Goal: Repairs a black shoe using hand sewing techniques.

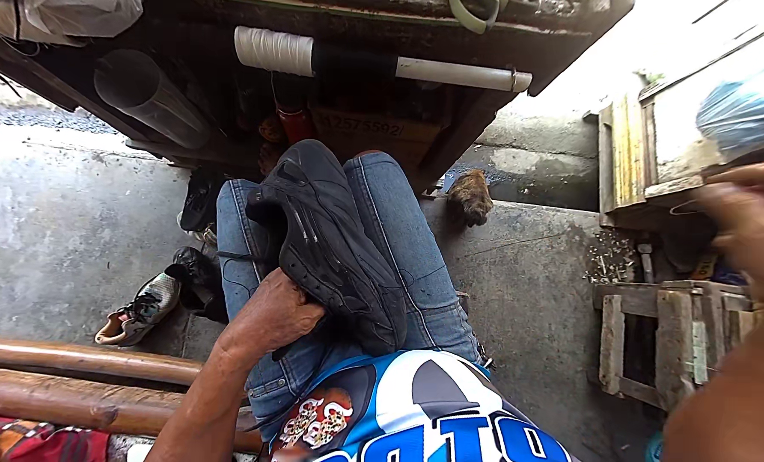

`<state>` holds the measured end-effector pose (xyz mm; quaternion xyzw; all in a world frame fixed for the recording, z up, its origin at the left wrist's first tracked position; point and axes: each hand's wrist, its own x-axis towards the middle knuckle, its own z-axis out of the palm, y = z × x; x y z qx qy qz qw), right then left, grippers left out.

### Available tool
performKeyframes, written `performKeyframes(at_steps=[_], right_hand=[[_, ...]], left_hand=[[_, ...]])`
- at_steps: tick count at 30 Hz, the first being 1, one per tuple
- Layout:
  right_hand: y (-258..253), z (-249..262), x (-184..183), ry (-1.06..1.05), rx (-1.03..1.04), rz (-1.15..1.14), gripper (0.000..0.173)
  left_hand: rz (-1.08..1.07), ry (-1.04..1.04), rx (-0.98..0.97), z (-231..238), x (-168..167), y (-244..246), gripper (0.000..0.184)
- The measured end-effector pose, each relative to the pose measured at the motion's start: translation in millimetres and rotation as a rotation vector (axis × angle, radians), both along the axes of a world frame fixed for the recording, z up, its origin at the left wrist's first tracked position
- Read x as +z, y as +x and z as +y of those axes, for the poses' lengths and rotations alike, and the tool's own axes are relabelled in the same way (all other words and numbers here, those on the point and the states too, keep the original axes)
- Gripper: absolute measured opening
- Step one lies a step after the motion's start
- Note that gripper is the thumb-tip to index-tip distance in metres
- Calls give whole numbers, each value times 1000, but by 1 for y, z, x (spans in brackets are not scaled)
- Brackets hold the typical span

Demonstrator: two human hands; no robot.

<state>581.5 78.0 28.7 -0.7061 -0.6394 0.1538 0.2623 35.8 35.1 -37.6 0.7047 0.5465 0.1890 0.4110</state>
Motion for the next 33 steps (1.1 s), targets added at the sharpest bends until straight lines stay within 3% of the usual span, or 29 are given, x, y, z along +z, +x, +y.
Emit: performKeyframes(at_steps=[2, 6, 9, 12, 14, 16, 18, 20, 25, 30, 33], right_hand=[[-76, -5, -7, -77, 215, -34, 39], [-222, -28, -28, -263, 547, 235, 52], [-263, -29, -45, -306, 735, 198, 55], [-265, -21, -49, -396, 759, 205, 50], [-266, -17, -48, -413, 771, 221, 45], [-266, -16, -48, -411, 779, 252, 41], [-265, -14, -48, -419, 785, 274, 40], [-265, -13, -49, -412, 784, 297, 40], [-264, -11, -55, -425, 743, 356, 38], [-268, -8, -54, -464, 718, 326, 30], [-270, -8, -53, -471, 723, 305, 30]], left_hand=[[26, 57, 36, 0, -1, 3, 23], [163, 236, 63, -6, 7, 3, 20], [363, 455, 133, -7, 25, -38, 35], [490, 459, 387, -5, 30, -102, 56], [232, 443, 480, -5, 32, -106, 46], [-367, 336, 424, -5, 35, -90, 28], [-901, 135, 295, -3, 40, -70, 32], [-1169, -12, 264, 0, 43, -51, 38], [-1171, -202, 454, 21, 32, -63, 44], [-1061, -134, 701, 38, -2, -117, 47], [-1078, -91, 699, 36, 9, -112, 46]])
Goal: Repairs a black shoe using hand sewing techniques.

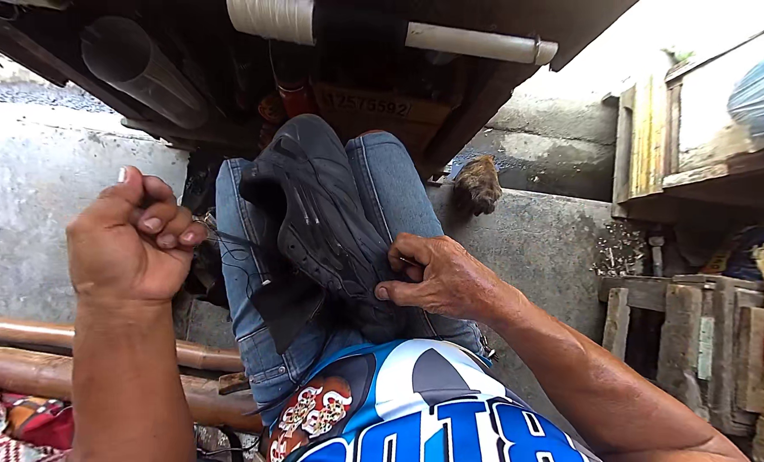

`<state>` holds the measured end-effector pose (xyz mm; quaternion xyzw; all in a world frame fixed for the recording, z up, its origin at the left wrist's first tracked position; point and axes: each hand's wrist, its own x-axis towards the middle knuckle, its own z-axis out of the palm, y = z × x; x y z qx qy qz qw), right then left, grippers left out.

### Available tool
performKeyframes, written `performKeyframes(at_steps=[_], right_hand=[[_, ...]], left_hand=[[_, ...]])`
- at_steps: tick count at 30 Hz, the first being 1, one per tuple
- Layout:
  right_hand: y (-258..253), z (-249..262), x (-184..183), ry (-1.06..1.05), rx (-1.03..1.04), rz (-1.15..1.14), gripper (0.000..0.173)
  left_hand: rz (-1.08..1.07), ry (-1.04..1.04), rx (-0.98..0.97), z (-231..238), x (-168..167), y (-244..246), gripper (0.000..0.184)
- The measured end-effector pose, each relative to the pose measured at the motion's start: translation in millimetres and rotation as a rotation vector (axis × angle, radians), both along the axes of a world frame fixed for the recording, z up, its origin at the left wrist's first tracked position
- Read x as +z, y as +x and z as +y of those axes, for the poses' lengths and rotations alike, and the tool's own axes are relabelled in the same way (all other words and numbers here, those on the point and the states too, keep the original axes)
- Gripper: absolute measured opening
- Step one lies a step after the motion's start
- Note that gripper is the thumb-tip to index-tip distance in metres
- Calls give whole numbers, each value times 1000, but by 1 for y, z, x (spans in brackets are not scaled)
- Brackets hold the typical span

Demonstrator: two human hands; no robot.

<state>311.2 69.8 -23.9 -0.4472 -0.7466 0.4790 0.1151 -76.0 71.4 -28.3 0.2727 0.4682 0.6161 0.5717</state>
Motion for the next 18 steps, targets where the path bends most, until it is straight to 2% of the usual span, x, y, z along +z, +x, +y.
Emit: performKeyframes(at_steps=[5, 6, 9, 11, 14, 18], right_hand=[[12, -5, -1, 13, -18, 75, 37], [15, -7, -2, 29, -64, 147, 37], [21, -20, -12, 94, -278, 384, 35], [25, -31, -23, 111, -356, 429, 34], [29, -42, -29, 183, -326, 456, 21], [36, -41, -13, 259, -205, 388, 29]], left_hand=[[91, -32, -164, -28, 25, 66, 41], [107, -51, -189, -36, 23, 82, 38], [155, -137, -274, -52, 9, 124, 54], [266, -136, -362, -50, 8, 143, 46], [340, -75, -436, -43, 8, 152, 33], [293, 4, -392, -47, 5, 147, 30]])
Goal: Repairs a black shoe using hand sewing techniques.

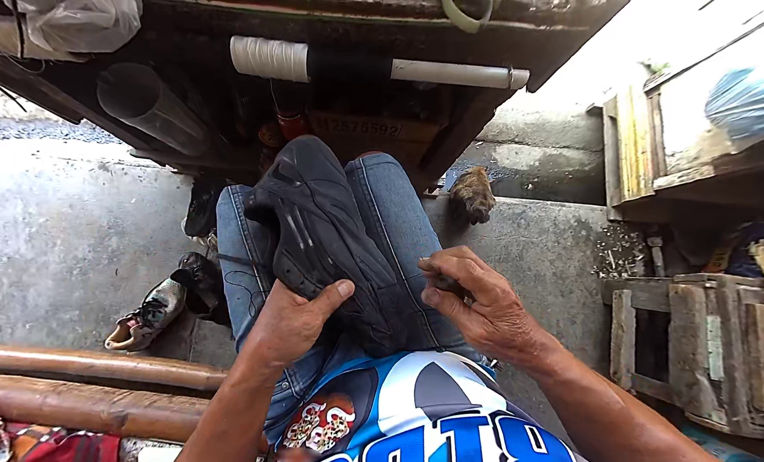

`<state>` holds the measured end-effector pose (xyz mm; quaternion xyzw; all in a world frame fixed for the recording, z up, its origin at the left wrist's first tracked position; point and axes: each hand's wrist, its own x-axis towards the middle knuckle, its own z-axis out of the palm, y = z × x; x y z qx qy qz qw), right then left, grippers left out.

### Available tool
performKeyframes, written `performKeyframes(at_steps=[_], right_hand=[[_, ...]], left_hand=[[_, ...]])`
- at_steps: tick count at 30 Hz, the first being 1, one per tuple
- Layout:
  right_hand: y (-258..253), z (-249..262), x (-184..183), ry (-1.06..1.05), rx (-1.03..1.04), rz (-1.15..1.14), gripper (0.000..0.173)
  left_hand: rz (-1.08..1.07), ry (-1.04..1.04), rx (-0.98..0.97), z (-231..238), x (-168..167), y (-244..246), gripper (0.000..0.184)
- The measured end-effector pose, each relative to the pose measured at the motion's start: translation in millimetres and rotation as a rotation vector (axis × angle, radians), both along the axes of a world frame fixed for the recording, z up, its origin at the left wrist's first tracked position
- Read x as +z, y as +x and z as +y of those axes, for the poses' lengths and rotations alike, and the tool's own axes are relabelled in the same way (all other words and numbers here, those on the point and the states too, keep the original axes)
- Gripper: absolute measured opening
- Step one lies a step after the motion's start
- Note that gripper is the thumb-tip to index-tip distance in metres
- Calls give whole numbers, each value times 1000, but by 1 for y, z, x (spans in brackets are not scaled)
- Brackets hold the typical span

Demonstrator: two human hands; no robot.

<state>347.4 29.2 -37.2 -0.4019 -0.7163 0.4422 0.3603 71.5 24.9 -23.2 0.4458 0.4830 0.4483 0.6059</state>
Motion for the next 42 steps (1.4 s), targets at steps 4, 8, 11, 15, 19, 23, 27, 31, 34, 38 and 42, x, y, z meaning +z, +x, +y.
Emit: performKeyframes(at_steps=[4, 8, 11, 15, 19, 23, 27, 31, 34, 38, 42], right_hand=[[0, 4, 12, 32, 144, -178, 35], [-5, 10, 19, 111, 206, -265, 32], [-8, 13, 19, 130, 232, -292, 32], [-11, 16, 18, 141, 256, -316, 32], [-12, 17, 20, 139, 258, -340, 31], [-12, 19, 23, 126, 270, -362, 32], [-13, 21, 30, 145, 265, -430, 32], [-14, 26, 40, 159, 289, -516, 33], [-15, 32, 47, 216, 327, -595, 32], [-17, 46, 56, 293, 429, -706, 31], [-22, 62, 62, 318, 541, -754, 26]], left_hand=[[-126, -63, 9, -3, -11, -7, 29], [-146, -97, 25, -4, -11, -6, 29], [-153, -103, 31, -4, -10, -6, 29], [-154, -101, 20, -4, -10, -6, 28], [-140, -110, 13, -3, -9, -6, 26], [-136, -128, 8, -2, -8, -6, 25], [-125, -146, -12, -1, -8, -7, 26], [-123, -165, -60, 1, -7, -9, 23], [-119, -192, -99, 3, -5, -11, 19], [-120, -203, -128, 4, -6, -12, 18], [-143, -208, -172, 6, -7, -11, 16]])
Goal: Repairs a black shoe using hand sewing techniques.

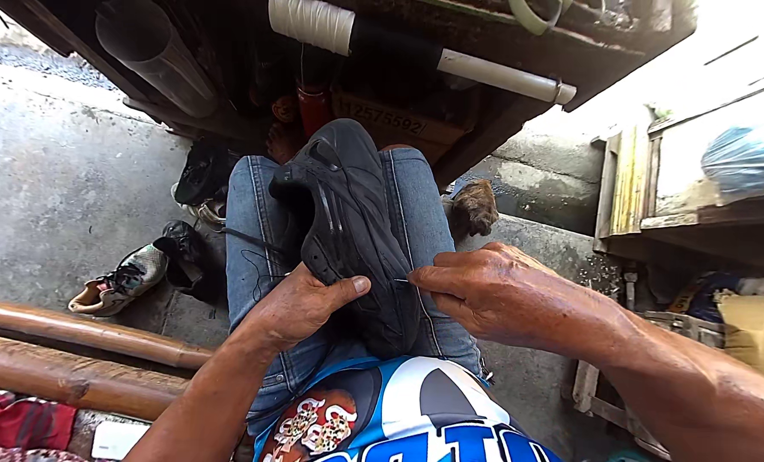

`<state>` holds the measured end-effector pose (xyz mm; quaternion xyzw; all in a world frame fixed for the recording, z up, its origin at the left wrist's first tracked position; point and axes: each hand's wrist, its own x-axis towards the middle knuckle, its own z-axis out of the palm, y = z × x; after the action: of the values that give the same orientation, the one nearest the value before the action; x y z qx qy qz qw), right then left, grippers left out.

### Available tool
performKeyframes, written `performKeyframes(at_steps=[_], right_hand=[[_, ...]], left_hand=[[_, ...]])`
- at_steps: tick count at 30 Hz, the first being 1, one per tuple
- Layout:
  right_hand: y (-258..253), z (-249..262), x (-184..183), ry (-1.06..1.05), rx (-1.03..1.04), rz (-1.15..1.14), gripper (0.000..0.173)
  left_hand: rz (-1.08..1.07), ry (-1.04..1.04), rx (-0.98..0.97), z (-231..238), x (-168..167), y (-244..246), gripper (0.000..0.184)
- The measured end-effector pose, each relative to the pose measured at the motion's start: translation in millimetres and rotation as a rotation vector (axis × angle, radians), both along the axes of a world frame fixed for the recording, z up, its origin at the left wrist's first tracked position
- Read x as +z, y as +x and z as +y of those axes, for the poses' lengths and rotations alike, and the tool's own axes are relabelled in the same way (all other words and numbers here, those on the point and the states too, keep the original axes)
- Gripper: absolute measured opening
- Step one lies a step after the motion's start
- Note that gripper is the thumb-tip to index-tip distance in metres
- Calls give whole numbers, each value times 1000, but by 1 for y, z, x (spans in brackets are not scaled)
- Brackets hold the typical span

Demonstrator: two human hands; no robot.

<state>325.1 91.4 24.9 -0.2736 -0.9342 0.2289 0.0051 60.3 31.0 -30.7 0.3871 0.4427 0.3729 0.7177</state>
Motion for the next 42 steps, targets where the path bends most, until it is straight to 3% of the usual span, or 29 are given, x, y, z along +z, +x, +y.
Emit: performKeyframes(at_steps=[20, 25, 29, 32, 34, 36, 37, 39, 40, 42], right_hand=[[-35, 6, -18, 68, 105, -94, 11], [-25, 4, -16, 36, 102, 59, 16], [-11, -4, -14, -35, 53, 152, 19], [-3, -7, -17, -71, 1, 179, 21], [1, -7, -21, -95, -25, 188, 23], [2, -7, -22, -105, -31, 188, 24], [2, -7, -22, -105, -32, 187, 24], [1, -8, -24, -95, -37, 194, 23], [0, -8, -24, -83, -42, 198, 23], [-2, -10, -23, -61, -48, 190, 23]], left_hand=[[-113, 18, 16, -1, -17, -4, 19], [-80, 70, 17, -4, -9, -4, 23], [-29, 231, 7, -14, 4, -14, 32], [85, 380, 91, -18, 14, -53, 35], [213, 455, 246, -20, 16, -92, 32], [537, 472, 448, -25, 15, -130, 31], [799, 451, 519, -28, 14, -144, 30], [1250, 375, 461, -29, 21, -151, 40], [1337, 401, 405, -28, 24, -144, 43], [1289, 568, 289, -24, 30, -106, 41]])
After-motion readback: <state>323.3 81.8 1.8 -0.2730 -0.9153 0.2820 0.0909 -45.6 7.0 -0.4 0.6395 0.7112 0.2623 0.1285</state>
